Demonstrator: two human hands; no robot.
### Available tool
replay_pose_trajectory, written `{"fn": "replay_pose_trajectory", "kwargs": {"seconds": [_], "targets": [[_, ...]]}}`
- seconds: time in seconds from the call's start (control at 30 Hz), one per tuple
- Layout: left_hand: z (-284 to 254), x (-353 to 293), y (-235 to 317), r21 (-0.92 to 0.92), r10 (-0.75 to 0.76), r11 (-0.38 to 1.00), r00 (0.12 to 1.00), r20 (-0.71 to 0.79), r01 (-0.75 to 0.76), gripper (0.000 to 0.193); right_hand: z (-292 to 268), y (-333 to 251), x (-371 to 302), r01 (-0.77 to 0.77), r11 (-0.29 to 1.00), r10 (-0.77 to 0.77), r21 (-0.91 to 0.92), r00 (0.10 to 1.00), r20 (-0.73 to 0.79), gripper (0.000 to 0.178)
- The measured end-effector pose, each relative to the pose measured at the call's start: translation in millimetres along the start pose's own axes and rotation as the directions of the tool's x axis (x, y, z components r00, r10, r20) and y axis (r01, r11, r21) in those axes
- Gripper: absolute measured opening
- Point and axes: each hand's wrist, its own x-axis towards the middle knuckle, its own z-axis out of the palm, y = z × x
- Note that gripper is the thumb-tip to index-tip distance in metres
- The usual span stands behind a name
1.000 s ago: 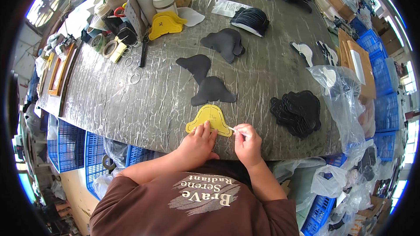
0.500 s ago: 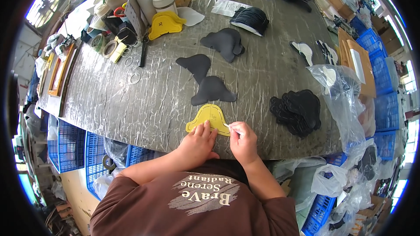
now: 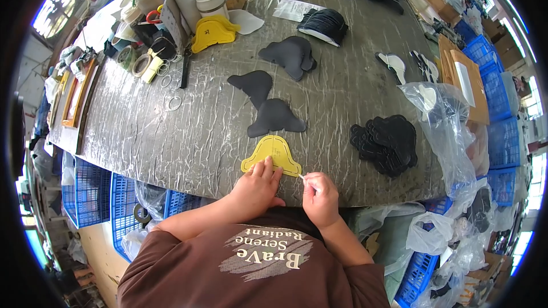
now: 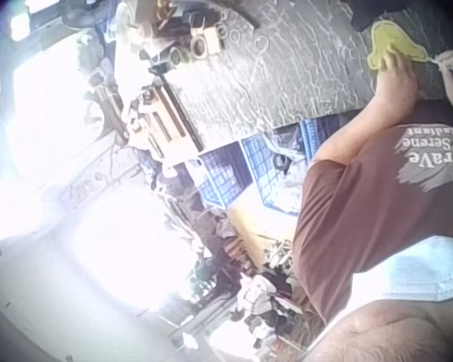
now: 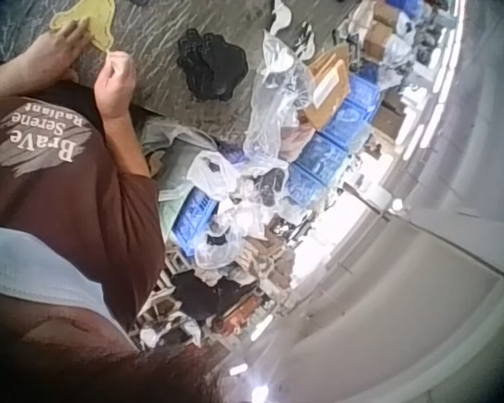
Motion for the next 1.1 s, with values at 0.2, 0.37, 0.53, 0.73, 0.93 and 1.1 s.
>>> {"fn": "replay_pose_trajectory", "kwargs": {"seconds": [0.2, 0.37, 0.53, 0.73, 0.93, 1.1], "targets": [[-5.1, 1.5, -1.4, 0.011, 0.018, 1.000, 1.000, -0.019, -0.018, 0.077, 4.1, -14.1, 6.9, 0.100, 0.994, -0.098, -0.051, 0.995, 0.027, 0.017], [-29.5, 39.4, -41.8, -0.274, 0.018, 0.961, 0.976, 0.216, 0.043, 0.042, 1.8, -15.8, 15.3, 0.047, 0.991, -0.036, -0.122, 0.995, 0.089, 0.015], [-13.3, 76.0, -91.1, -0.499, -0.016, 0.864, 0.993, 0.117, 0.073, 0.022, -2.3, -22.5, 28.0, 0.036, 0.980, -0.003, -0.197, 0.986, 0.167, 0.016], [-13.9, 83.8, -98.7, -0.588, 0.029, 0.799, 0.969, 0.246, 0.125, 0.024, 27.1, -46.0, 51.8, 0.106, 0.989, -0.121, 0.103, 0.980, 0.158, 0.014], [-14.3, 86.3, -95.7, -0.595, 0.003, 0.786, 0.961, 0.276, 0.169, 0.024, 61.5, -38.5, 55.7, 0.088, 0.990, -0.114, 0.111, 0.960, 0.255, 0.011], [-8.7, 86.3, -98.7, -0.601, 0.017, 0.786, 0.967, 0.255, 0.145, 0.023, 69.5, -43.6, 58.0, 0.136, 0.986, -0.154, 0.097, 0.965, 0.214, 0.014]]}}
